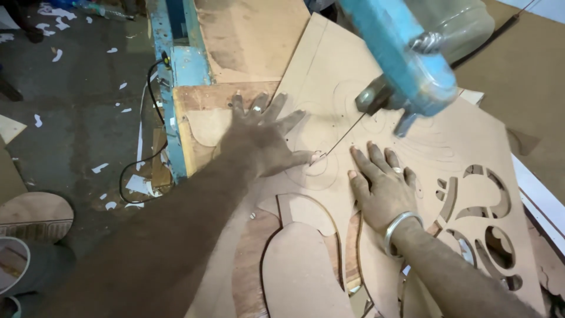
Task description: Operate a fret saw to cut intricate patterns into a wooden board.
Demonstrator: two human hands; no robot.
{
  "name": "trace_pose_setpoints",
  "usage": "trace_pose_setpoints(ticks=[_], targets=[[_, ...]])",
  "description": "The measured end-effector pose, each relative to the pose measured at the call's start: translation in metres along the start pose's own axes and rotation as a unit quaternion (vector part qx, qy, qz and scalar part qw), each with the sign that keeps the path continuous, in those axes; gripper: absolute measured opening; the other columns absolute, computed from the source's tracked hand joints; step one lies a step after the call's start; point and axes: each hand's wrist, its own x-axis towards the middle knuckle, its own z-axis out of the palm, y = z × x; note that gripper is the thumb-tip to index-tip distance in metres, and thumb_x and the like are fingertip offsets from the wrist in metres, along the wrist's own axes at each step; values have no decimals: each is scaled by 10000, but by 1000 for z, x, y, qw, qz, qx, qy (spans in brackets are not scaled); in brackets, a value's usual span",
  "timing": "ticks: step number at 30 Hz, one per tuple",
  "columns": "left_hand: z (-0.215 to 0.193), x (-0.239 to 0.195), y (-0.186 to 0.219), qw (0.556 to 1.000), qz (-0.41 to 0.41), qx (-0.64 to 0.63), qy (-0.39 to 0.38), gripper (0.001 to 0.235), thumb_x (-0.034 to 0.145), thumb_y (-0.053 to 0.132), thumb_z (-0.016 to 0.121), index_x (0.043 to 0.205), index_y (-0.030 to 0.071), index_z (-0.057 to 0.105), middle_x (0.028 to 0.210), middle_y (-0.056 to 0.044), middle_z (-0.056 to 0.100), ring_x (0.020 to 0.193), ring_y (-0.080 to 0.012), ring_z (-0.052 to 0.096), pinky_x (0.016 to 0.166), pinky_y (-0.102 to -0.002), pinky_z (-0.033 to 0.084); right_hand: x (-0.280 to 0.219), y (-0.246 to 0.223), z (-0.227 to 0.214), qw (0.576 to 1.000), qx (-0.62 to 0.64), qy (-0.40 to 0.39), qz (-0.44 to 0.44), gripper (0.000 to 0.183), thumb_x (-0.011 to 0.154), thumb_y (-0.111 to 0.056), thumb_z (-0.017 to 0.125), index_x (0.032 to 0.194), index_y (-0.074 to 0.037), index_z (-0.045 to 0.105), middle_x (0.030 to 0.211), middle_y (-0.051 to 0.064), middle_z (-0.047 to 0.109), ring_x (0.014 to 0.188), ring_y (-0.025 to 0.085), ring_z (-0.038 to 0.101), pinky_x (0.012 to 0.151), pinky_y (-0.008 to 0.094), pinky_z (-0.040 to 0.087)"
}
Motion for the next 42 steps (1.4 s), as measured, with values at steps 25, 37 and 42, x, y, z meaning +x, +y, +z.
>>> trace_pose_setpoints(ticks=[25,37,42], targets=[[6,-7,6,998,-51,-4,27,919,806,822,510,1575,393,249,1683,-69,93,1543,-328,66,1187,-676,-20,15,10,-1,998,17,27,-63,556,967,-394,498,1515,-298,498,1629,35,387,1514,300,281,1171,600,168],[0,-11,12,997,-71,-14,4,909,822,832,474,1581,398,223,1692,-57,48,1556,-303,14,1200,-645,-76,18,8,-4,998,23,16,-52,545,975,-406,483,1510,-306,495,1622,15,386,1525,251,242,1186,577,143],[1,-11,12,997,-77,-1,0,917,826,836,454,1588,396,201,1695,-68,39,1555,-309,21,1195,-656,-49,20,10,-4,997,23,22,-64,538,972,-398,489,1501,-304,512,1619,13,405,1521,243,276,1187,577,161]])
